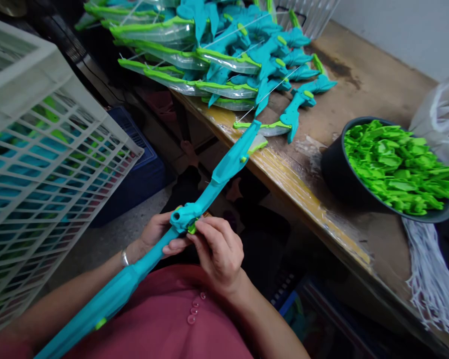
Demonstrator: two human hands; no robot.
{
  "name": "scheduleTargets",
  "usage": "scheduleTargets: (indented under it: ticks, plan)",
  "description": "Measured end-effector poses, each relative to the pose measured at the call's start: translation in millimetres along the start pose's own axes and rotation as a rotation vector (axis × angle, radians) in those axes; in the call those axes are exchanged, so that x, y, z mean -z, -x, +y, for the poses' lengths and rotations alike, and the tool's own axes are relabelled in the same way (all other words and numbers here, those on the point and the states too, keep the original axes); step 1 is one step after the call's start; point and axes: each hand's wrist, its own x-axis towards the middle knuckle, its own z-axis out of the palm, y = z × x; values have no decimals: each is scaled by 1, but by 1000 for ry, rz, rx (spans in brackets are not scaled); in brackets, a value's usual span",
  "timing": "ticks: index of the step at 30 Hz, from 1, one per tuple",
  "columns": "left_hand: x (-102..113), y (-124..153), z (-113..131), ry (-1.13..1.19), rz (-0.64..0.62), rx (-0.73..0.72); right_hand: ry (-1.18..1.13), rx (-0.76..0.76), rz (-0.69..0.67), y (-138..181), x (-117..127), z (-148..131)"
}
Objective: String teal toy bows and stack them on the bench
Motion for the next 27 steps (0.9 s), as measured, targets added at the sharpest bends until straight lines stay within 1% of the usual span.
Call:
scheduleTargets:
  ticks: [4, 8, 15, 18, 21, 24, 27]
  plan:
    - [-2, 0, -2, 22, 60, -22, 34, 29, 16, -3, -1, -1]
    - [-1, 0, -4, 45, 91, -22, 14, 66, -4, -8, -1, -1]
    - [-1, 1, -3, 28, 41, -1, 44, 84, -51, -10, 3, -2]
    - [-1, 1, -3, 4, 13, 13, 48, 56, -53, -9, 3, -3]
    - [-3, 1, -2, 5, 25, 18, 46, 48, -35, -9, 1, -4]
    - [-5, 1, -1, 4, 44, 9, 44, 80, -25, -10, 1, -1]
    - [-4, 0, -1, 7, 56, 13, 18, 156, -111, -15, 7, 6]
